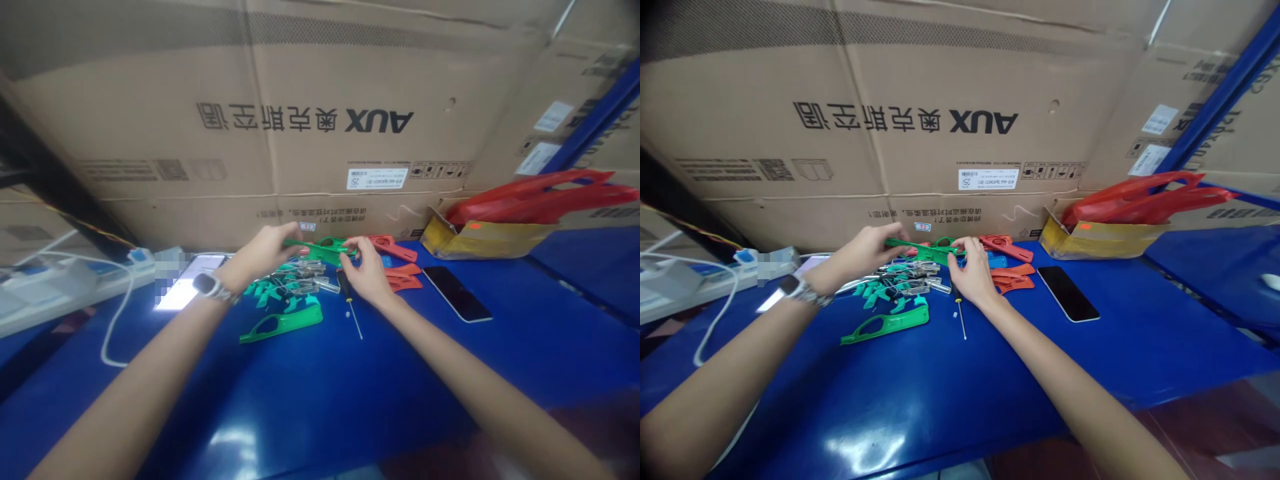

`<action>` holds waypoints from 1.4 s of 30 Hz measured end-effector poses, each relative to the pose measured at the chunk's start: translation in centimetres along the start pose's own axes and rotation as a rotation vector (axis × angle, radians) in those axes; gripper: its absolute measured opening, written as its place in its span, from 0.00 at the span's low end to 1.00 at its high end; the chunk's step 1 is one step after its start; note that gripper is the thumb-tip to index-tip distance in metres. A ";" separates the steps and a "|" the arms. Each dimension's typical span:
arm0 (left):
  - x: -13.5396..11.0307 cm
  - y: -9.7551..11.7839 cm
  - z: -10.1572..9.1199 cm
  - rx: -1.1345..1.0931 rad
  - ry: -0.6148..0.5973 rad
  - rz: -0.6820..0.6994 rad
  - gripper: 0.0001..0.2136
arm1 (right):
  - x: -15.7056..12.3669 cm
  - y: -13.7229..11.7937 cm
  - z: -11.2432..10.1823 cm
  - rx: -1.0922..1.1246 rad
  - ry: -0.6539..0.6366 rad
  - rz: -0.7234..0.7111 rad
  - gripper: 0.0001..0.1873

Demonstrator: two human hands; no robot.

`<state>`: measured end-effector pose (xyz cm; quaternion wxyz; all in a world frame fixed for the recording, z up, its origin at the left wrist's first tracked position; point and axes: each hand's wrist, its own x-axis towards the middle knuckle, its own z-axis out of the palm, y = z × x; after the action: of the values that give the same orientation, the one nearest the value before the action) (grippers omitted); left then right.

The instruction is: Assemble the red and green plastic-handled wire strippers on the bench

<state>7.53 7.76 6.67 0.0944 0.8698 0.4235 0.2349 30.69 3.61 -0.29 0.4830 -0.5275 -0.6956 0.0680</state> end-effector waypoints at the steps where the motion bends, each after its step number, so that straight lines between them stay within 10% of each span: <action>1: -1.6 -0.5 -0.9 -0.027 0.037 -0.023 0.09 | -0.7 -1.1 0.1 0.030 -0.018 -0.035 0.06; 7: -9.9 -3.9 -1.9 -0.221 0.145 -0.197 0.13 | -4.4 -5.3 1.4 -0.088 -0.601 -0.483 0.16; 14: -12.2 -4.8 -1.3 -0.518 0.123 -0.318 0.15 | -4.4 -5.2 2.9 -0.265 -0.601 -0.751 0.14; 20: -12.2 -4.1 -2.9 -0.623 0.312 -0.436 0.15 | -2.2 -2.3 -1.1 -0.219 -0.332 -0.650 0.12; 24: -12.0 -4.2 -1.0 -0.647 -0.014 -0.393 0.14 | 1.0 -0.8 -0.7 -0.279 -0.176 -0.382 0.14; 27: -12.0 -3.6 0.8 -0.645 -0.206 -0.328 0.13 | 3.1 -1.4 2.2 -0.366 -0.305 -0.335 0.12; 33: -12.3 -2.7 2.2 -0.376 -0.213 -0.224 0.09 | 5.1 -3.3 7.7 -0.481 -0.504 -0.292 0.10; 42: -12.6 -2.9 1.7 -0.099 -0.096 -0.176 0.10 | 3.3 -4.4 7.9 -0.287 -0.459 -0.273 0.11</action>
<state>-0.33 -0.23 0.05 0.1778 0.8339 0.4809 0.2043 21.95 7.62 0.21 0.2383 -0.4627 -0.8536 0.0207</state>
